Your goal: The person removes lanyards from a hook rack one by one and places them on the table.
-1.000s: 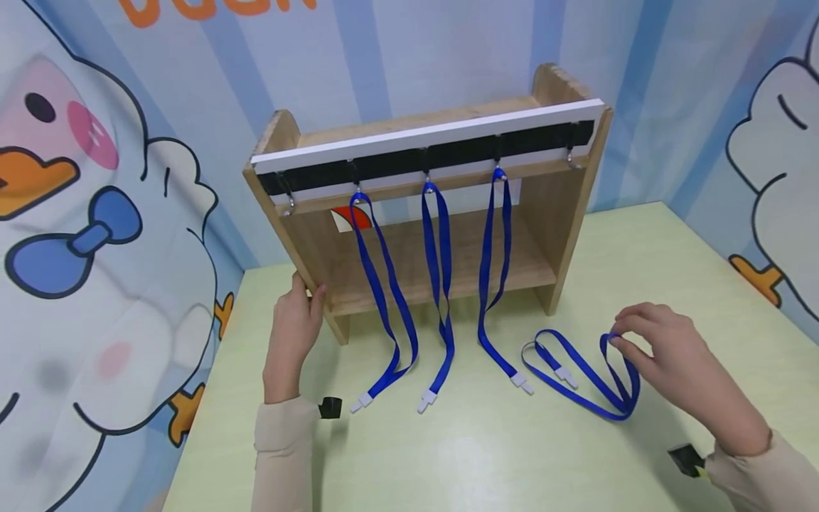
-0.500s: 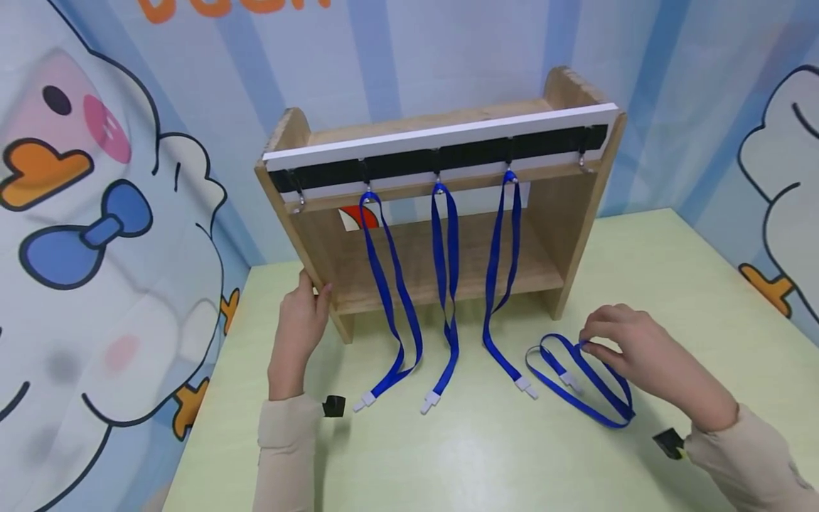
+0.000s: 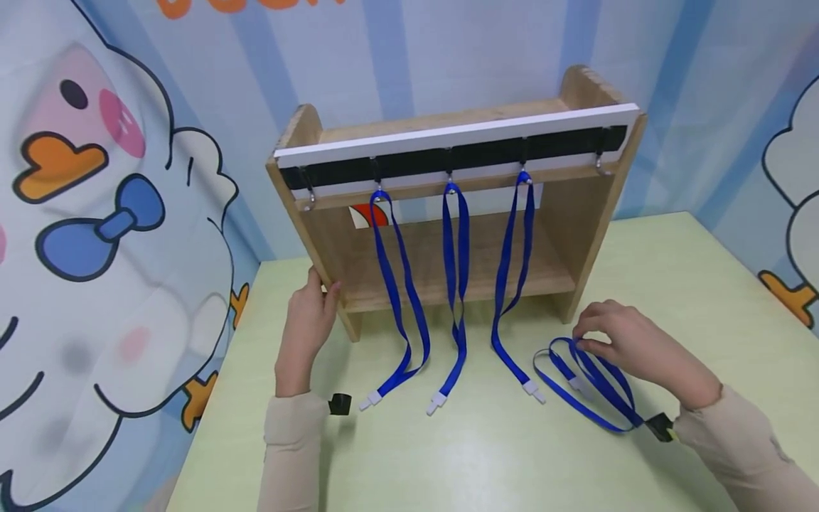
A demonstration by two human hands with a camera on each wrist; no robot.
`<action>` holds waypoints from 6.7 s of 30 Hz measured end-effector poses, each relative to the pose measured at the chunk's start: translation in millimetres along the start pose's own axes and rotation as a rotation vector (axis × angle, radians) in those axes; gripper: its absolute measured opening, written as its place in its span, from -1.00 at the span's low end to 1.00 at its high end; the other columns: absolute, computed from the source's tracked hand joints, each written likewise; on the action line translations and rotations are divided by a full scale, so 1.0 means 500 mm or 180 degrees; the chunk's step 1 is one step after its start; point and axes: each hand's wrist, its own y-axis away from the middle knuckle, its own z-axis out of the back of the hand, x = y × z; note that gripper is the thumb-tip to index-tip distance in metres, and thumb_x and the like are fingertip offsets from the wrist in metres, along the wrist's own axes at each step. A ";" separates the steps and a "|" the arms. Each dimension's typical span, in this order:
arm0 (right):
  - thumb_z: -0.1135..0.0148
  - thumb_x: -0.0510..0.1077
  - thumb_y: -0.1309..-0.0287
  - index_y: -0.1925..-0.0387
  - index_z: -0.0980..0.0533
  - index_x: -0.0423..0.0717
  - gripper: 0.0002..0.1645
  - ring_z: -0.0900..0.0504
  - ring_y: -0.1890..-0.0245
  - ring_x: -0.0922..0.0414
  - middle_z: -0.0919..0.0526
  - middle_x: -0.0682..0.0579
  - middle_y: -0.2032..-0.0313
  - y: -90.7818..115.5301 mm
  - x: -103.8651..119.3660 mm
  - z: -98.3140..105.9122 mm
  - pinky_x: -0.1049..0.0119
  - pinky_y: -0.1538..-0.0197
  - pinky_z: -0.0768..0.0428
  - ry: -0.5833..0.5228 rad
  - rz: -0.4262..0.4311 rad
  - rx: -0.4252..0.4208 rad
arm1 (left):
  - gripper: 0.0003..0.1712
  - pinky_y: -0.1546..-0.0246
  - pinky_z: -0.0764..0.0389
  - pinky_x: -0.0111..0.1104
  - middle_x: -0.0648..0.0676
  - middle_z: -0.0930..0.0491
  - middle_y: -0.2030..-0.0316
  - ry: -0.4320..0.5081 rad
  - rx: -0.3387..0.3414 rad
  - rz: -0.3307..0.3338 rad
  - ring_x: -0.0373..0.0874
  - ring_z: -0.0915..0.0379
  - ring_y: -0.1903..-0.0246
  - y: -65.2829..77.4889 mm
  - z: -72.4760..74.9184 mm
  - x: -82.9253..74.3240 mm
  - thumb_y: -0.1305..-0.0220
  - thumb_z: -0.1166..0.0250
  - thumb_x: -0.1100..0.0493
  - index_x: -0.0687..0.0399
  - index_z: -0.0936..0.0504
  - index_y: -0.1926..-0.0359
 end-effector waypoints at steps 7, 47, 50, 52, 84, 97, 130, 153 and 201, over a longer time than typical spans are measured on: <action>-0.49 -0.32 -0.08 0.31 -0.71 -0.07 -0.86 -0.64 0.20 -0.02 -0.68 0.05 0.26 -0.022 -0.019 -0.012 -0.03 0.13 -0.65 -0.0094 -0.0174 0.0161 | -0.51 0.28 -0.72 0.02 0.51 -0.56 -0.06 -0.0006 -0.0021 -0.0005 0.29 -0.68 0.11 -0.003 -0.002 0.001 -0.57 -0.10 0.14 0.43 -0.29 -0.29; -0.33 -0.35 -0.21 0.22 -0.67 -0.26 -0.90 -0.69 0.37 0.09 -0.73 -0.06 0.30 -0.099 -0.005 -0.011 0.06 0.26 -0.69 -0.0148 -0.0330 0.0132 | -0.46 0.27 -0.72 0.01 0.51 -0.56 -0.07 -0.0107 -0.0003 -0.0025 0.29 -0.67 0.11 -0.006 0.002 -0.004 -0.58 -0.10 0.12 0.45 -0.24 -0.32; -0.32 -0.29 -0.27 0.12 -0.67 -0.30 -0.82 -0.72 0.34 0.05 -0.74 -0.11 0.22 -0.111 0.022 0.021 0.02 0.22 -0.70 -0.0169 -0.0335 0.0052 | -0.46 0.25 -0.72 0.02 0.52 -0.56 -0.07 -0.0139 -0.0001 -0.0044 0.30 -0.67 0.11 -0.005 0.000 -0.002 -0.58 -0.09 0.12 0.46 -0.24 -0.32; -0.30 -0.25 -0.31 0.10 -0.66 -0.30 -0.80 -0.71 0.34 0.05 -0.72 -0.11 0.21 -0.119 0.040 0.042 0.01 0.23 -0.70 -0.0128 -0.0322 -0.0030 | -0.46 0.25 -0.72 0.02 0.52 -0.56 -0.06 -0.0139 -0.0006 -0.0064 0.30 -0.67 0.11 -0.005 -0.001 -0.001 -0.58 -0.09 0.12 0.46 -0.24 -0.32; -0.18 -0.28 -0.42 0.03 -0.59 -0.33 -0.80 -0.41 0.54 0.11 -0.61 -0.07 0.48 -0.229 0.136 0.190 0.39 0.46 -0.36 -0.0236 -0.0053 -0.1627 | -0.44 0.27 -0.73 -0.01 0.50 -0.56 -0.08 -0.0009 0.0021 -0.0018 0.28 -0.67 0.10 -0.006 0.000 0.000 -0.59 -0.08 0.11 0.43 -0.23 -0.36; -0.23 -0.33 -0.36 0.16 -0.68 -0.30 -0.86 -0.42 0.56 0.15 -0.66 -0.07 0.47 -0.225 0.157 0.216 0.53 0.46 -0.34 -0.0325 -0.0026 -0.2132 | -0.45 0.27 -0.73 0.00 0.51 -0.55 -0.08 -0.0022 -0.0005 -0.0031 0.29 -0.67 0.10 -0.007 -0.002 0.001 -0.58 -0.08 0.12 0.45 -0.23 -0.35; -0.37 -0.48 -0.04 0.22 -0.69 -0.26 -0.77 -0.50 0.53 0.27 -0.67 0.06 0.49 -0.041 0.227 0.212 0.55 0.47 -0.41 -0.0083 0.0299 -0.2010 | -0.46 0.26 -0.71 0.02 0.51 -0.57 -0.04 -0.0065 -0.0016 -0.0040 0.29 -0.67 0.11 -0.003 -0.003 0.000 -0.58 -0.09 0.13 0.45 -0.24 -0.34; -0.43 -0.54 0.05 0.23 -0.69 -0.20 -0.67 -0.44 0.56 0.33 -0.69 0.08 0.45 0.075 0.203 0.138 0.58 0.58 -0.39 -0.0006 -0.0386 -0.1738 | -0.48 0.31 -0.71 0.00 0.48 -0.61 0.01 -0.0036 -0.0039 -0.0051 0.26 -0.69 0.16 -0.002 -0.006 0.003 -0.57 -0.11 0.13 0.43 -0.27 -0.31; -0.28 -0.31 -0.32 0.19 -0.70 -0.23 -0.89 -0.47 0.59 0.29 -0.65 0.14 0.47 -0.120 0.148 -0.042 0.39 0.49 -0.56 -0.0996 -0.0229 -0.0196 | -0.46 0.22 -0.72 0.01 0.49 -0.56 -0.08 -0.0007 -0.0005 -0.0010 0.28 -0.66 0.08 -0.004 -0.004 0.004 -0.58 -0.08 0.11 0.42 -0.25 -0.34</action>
